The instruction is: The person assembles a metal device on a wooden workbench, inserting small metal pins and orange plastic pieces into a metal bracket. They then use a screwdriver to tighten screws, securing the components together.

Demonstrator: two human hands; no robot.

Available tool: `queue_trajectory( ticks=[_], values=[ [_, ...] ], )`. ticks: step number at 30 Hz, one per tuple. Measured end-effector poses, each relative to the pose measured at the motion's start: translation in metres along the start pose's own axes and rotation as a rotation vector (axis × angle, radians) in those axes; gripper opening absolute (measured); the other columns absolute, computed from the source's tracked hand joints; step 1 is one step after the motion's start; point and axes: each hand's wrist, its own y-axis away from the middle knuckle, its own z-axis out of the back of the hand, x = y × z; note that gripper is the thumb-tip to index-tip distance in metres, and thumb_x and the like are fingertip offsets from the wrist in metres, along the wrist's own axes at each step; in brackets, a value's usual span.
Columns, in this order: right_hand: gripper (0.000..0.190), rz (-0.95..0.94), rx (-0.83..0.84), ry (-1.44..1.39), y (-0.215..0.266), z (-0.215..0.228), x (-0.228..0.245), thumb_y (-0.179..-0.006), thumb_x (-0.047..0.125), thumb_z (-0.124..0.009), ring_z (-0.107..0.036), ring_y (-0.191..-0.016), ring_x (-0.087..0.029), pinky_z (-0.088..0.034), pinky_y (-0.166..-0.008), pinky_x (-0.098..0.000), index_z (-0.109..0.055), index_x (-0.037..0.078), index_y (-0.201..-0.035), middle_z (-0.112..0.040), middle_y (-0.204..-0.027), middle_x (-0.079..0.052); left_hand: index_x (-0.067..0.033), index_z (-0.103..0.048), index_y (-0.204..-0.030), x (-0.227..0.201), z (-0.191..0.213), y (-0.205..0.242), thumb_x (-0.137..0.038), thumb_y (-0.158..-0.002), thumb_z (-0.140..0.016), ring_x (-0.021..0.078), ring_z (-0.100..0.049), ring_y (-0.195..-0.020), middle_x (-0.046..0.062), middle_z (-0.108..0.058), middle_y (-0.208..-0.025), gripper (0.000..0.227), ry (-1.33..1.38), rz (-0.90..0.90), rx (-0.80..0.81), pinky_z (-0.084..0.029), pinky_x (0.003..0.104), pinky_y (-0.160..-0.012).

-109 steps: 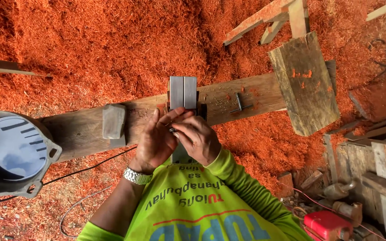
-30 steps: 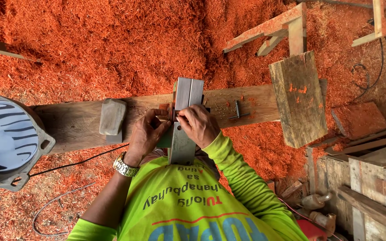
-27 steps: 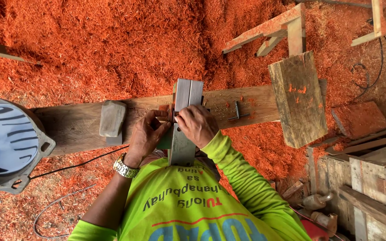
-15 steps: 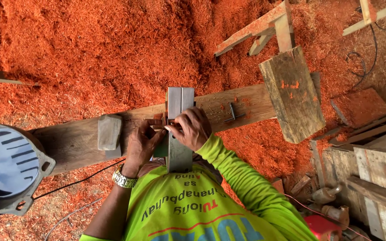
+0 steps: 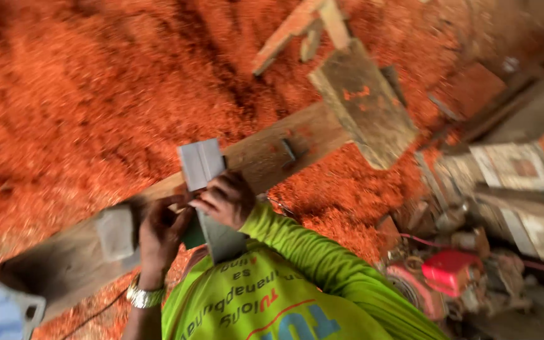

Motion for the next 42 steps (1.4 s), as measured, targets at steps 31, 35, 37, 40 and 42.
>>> queue_trajectory(
  ticks=[31, 35, 37, 40, 42],
  values=[
    [0.019, -0.04, 0.041, -0.042, 0.015, 0.0, -0.014, -0.095, 0.028, -0.068, -0.059, -0.078, -0.023, -0.046, -0.074, -0.0362, -0.056, 0.018, -0.086, -0.055, -0.093, -0.002, -0.0068, -0.074, -0.113, 0.009, -0.001, -0.003, -0.015, -0.084, -0.085, 0.0104, -0.053, -0.06, 0.003, -0.055, -0.059, 0.032, 0.048, -0.006, -0.026, -0.043, 0.025, -0.058],
    [0.009, -0.036, 0.074, -0.005, 0.025, -0.005, -0.022, -0.093, 0.028, -0.069, -0.062, -0.083, -0.017, -0.048, -0.077, -0.034, -0.064, 0.022, -0.097, -0.058, -0.101, 0.001, -0.0105, -0.076, -0.109, 0.022, -0.002, -0.01, -0.017, -0.082, -0.086, 0.0111, -0.055, -0.06, 0.004, -0.056, -0.058, 0.03, 0.047, 0.024, -0.022, -0.044, 0.026, -0.057],
    [0.011, -0.035, 0.078, -0.008, 0.03, -0.008, -0.02, -0.094, 0.029, -0.069, -0.061, -0.08, -0.017, -0.048, -0.077, -0.0336, -0.062, 0.021, -0.091, -0.059, -0.098, 0.001, -0.0114, -0.076, -0.108, 0.025, -0.002, -0.006, -0.017, -0.082, -0.087, 0.0109, -0.057, -0.062, 0.003, -0.057, -0.06, 0.029, 0.056, 0.041, -0.041, -0.045, 0.026, -0.059],
    [0.02, -0.072, 0.047, -0.002, 0.023, -0.007, -0.016, -0.092, 0.031, -0.072, -0.06, -0.084, -0.022, -0.047, -0.079, -0.0374, -0.057, 0.02, -0.086, -0.058, -0.098, -0.002, -0.0179, -0.076, -0.11, 0.02, 0.001, -0.008, -0.027, -0.079, -0.088, 0.0148, -0.062, -0.067, 0.004, -0.063, -0.064, 0.034, -0.048, 0.119, -0.046, -0.05, 0.033, -0.07],
    [0.01, -0.05, 0.063, -0.05, 0.022, -0.001, -0.017, -0.091, 0.025, -0.069, -0.062, -0.087, -0.021, -0.046, -0.082, -0.0371, -0.065, 0.021, -0.099, -0.06, -0.102, -0.001, -0.0217, -0.076, -0.109, 0.024, 0.0, -0.009, -0.032, -0.077, -0.089, 0.02, -0.067, -0.069, 0.006, -0.067, -0.066, 0.036, -0.129, 0.145, -0.034, -0.052, 0.041, -0.076]
  ],
)
